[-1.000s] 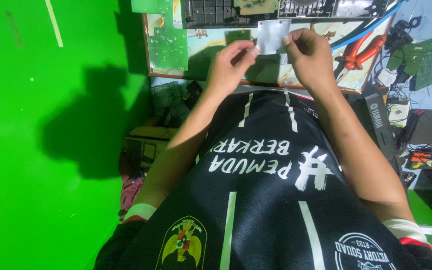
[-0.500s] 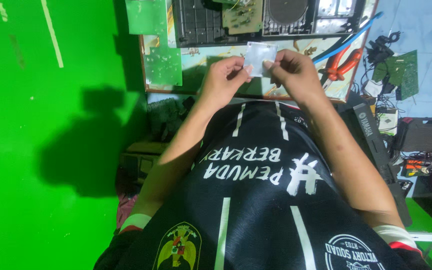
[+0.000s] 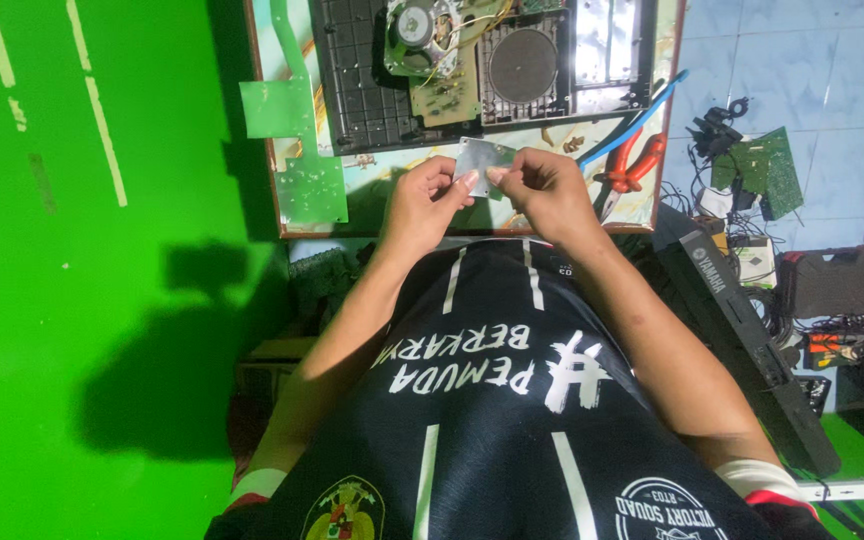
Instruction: The person disassembles an electronic keyboard, placing internal components and screws into plastic cups, and then uses a screwdriver to remove additional screws from a circuit board.
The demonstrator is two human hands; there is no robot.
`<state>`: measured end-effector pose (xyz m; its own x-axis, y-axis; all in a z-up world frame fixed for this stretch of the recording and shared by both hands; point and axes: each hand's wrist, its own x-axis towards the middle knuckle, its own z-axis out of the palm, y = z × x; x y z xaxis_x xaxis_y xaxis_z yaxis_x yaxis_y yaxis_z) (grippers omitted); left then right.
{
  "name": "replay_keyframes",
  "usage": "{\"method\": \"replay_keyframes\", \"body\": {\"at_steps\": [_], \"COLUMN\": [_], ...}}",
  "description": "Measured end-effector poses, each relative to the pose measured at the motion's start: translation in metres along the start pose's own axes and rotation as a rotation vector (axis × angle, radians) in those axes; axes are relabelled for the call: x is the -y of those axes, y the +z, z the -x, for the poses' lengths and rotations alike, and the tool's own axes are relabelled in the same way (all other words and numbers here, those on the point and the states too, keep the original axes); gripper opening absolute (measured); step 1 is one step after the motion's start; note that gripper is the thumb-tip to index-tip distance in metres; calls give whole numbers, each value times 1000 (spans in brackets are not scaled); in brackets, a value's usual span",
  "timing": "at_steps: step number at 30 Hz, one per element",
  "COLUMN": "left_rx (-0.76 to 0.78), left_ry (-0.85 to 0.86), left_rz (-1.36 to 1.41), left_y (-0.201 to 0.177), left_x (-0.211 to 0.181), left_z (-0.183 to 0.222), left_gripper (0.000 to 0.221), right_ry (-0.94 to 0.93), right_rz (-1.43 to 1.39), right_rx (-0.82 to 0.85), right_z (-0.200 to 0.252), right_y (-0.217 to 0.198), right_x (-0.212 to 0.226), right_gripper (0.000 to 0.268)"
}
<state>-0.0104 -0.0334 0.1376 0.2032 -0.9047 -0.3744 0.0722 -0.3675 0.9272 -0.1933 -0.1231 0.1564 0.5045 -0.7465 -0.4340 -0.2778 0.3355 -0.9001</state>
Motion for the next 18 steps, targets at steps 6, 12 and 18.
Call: {"method": "replay_keyframes", "body": {"at_steps": [6,12,18], "left_rx": [-20,-26,2], "left_ry": [22,-10,25], "left_rz": [24,23,88], "left_y": [5,7,7], "left_x": [4,5,6], "left_z": [-5,-2,-1], "left_gripper": [19,19,23], "right_ry": [-60,-66,-57], "right_rz": [26,-26,-20], "right_rx": [-41,-29,-29], "right_z": [2,3,4], "right_y": [1,0,1], "right_x": [-3,-10,-10], "right_gripper": [30,30,27]}}
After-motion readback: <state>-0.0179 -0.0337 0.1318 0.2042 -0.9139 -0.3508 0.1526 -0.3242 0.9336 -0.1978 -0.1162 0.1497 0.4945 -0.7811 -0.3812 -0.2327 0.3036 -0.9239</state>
